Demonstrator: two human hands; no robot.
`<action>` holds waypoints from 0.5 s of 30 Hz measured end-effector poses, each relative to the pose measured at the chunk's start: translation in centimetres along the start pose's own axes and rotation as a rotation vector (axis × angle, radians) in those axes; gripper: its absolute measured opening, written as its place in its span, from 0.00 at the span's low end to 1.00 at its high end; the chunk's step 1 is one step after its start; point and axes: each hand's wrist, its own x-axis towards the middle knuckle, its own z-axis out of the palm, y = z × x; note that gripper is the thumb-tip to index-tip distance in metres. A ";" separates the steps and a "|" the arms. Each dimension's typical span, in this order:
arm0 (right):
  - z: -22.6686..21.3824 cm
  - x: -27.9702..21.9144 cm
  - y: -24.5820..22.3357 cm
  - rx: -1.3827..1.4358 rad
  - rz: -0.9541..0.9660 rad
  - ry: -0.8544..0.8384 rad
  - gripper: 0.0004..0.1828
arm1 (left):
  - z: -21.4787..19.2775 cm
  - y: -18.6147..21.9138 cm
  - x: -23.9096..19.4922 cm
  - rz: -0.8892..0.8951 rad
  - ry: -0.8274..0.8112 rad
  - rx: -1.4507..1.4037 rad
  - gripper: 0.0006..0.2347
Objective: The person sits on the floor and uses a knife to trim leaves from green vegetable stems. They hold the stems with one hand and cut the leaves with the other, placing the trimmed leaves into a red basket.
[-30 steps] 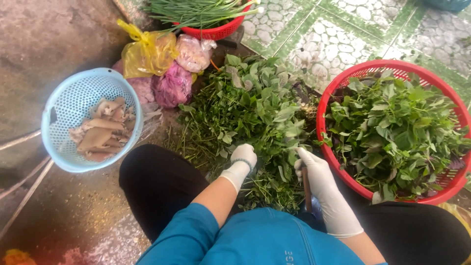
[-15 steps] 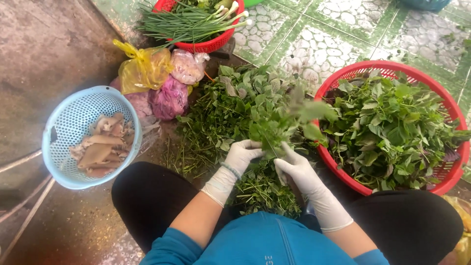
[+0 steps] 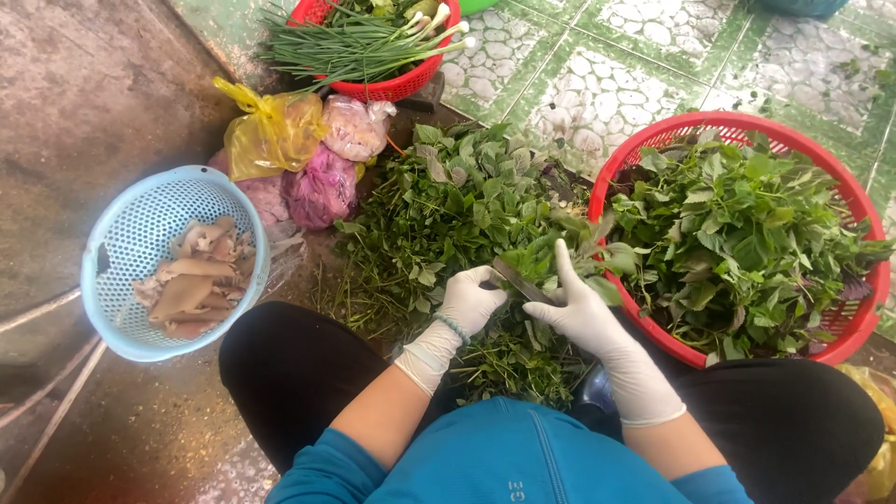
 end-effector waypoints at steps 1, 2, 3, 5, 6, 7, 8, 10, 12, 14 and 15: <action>0.1 0.2 0.8 0.003 0.001 0.002 0.53 | -0.2 0.7 -0.5 0.000 -0.003 0.002 0.05; 0.2 0.4 1.5 0.077 0.015 -0.024 0.53 | -0.4 1.4 -0.9 0.075 0.030 0.041 0.05; 0.3 0.6 2.3 0.151 0.029 -0.051 0.53 | -0.7 2.1 -1.4 0.149 0.064 0.079 0.05; 0.7 0.5 2.4 0.255 0.029 -0.073 0.50 | -0.5 2.1 -1.4 0.165 0.067 0.074 0.04; 1.0 0.5 2.3 0.356 0.026 -0.098 0.48 | -0.5 2.1 -1.4 0.180 0.075 0.069 0.04; 1.2 1.1 3.3 0.357 0.026 -0.098 0.48 | -0.5 2.4 -1.5 0.180 0.074 0.069 0.04; 1.4 1.7 4.1 0.415 0.026 -0.094 0.44 | -0.6 2.6 -1.7 0.181 0.055 0.045 0.04; 1.7 1.7 4.4 0.473 0.026 -0.089 0.40 | -0.7 2.6 -1.8 0.183 0.035 0.021 0.04; 1.7 0.7 3.3 0.566 0.019 -0.002 0.30 | -0.7 2.1 -1.6 0.193 0.026 0.020 0.04; 2.3 1.1 3.7 0.543 0.024 0.020 0.26 | -0.4 1.5 -1.1 0.218 0.035 0.045 0.04; 2.6 1.3 3.9 0.521 0.029 0.040 0.21 | -0.3 1.2 -0.9 0.241 0.045 0.071 0.04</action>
